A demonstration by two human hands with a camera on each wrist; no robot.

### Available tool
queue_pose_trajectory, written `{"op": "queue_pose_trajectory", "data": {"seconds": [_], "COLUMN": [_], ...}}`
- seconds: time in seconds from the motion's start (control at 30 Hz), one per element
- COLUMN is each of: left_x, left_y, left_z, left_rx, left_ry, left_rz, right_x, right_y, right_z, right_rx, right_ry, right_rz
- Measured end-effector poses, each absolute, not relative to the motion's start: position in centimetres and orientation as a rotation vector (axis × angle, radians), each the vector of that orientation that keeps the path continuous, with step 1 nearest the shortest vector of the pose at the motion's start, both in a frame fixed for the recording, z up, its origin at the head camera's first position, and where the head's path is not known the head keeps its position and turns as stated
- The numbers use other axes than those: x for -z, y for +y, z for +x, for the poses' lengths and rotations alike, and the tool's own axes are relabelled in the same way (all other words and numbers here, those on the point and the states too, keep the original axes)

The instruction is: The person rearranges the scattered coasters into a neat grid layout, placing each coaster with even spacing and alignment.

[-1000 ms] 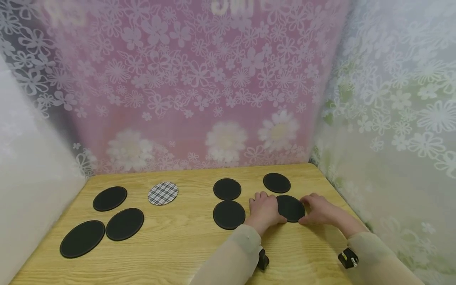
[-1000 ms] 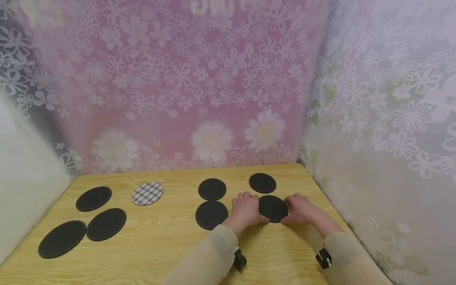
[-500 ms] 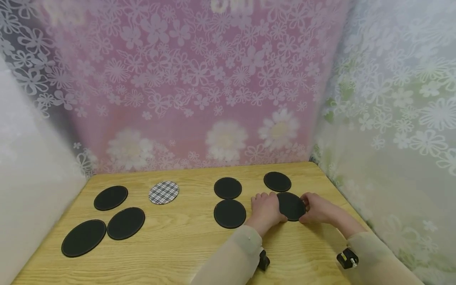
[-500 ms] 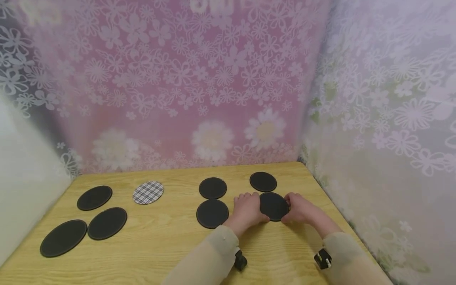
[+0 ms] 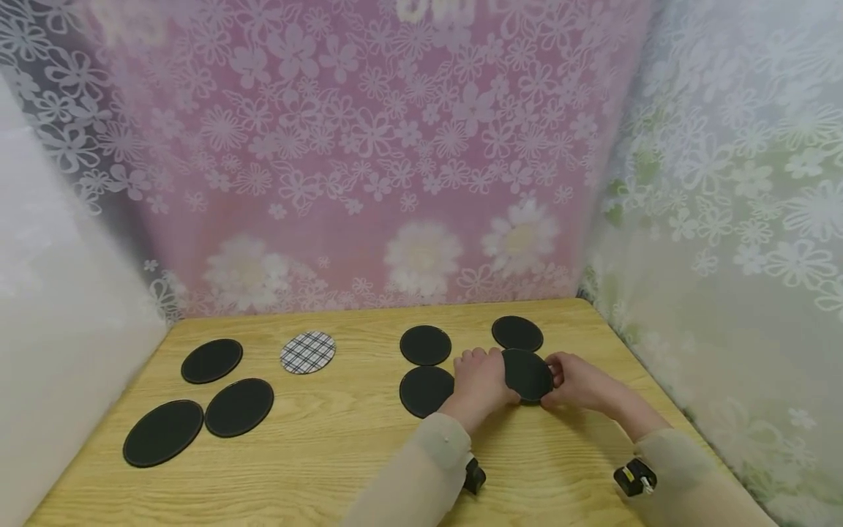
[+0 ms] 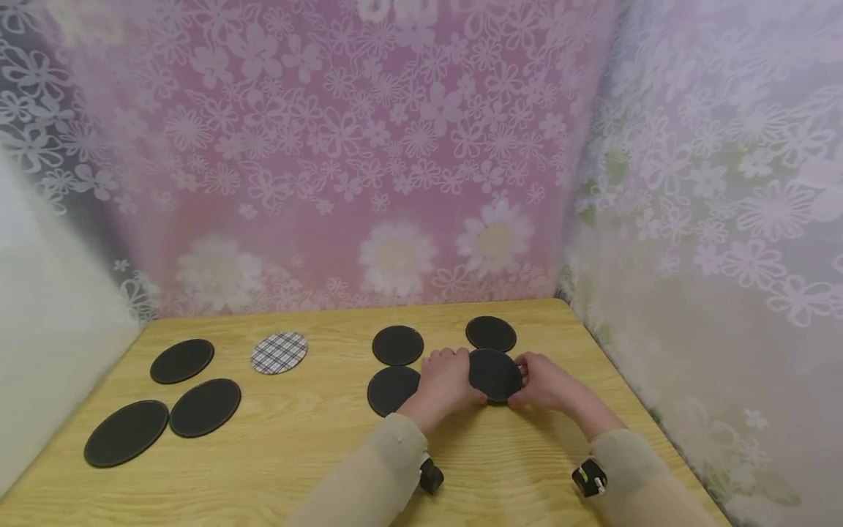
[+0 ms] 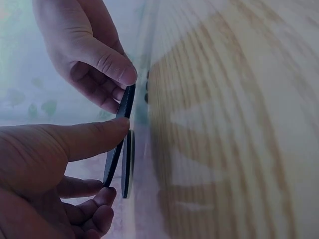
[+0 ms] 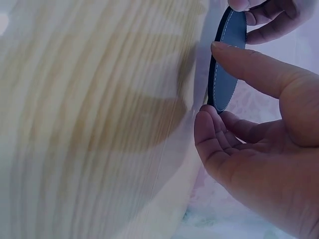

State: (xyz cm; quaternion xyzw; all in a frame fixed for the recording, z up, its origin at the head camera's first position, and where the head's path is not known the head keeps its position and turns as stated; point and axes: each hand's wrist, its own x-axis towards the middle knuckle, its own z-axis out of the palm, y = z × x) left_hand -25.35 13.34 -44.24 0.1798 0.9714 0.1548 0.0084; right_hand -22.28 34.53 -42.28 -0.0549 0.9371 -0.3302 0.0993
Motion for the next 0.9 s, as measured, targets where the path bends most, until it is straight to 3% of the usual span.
{"op": "queue_pose_trajectory", "data": {"seconds": [0.9], "left_x": [45.2], "left_y": [6.9], "left_z": [-25.7], "left_rx": [-0.583], "left_ry": [2.985], "left_rz": [0.594], "right_x": [42.7], "right_y": [29.5], "right_z": [-23.5], "right_rx": [1.03], "right_ry": [2.711], "right_rz": [-0.197]}}
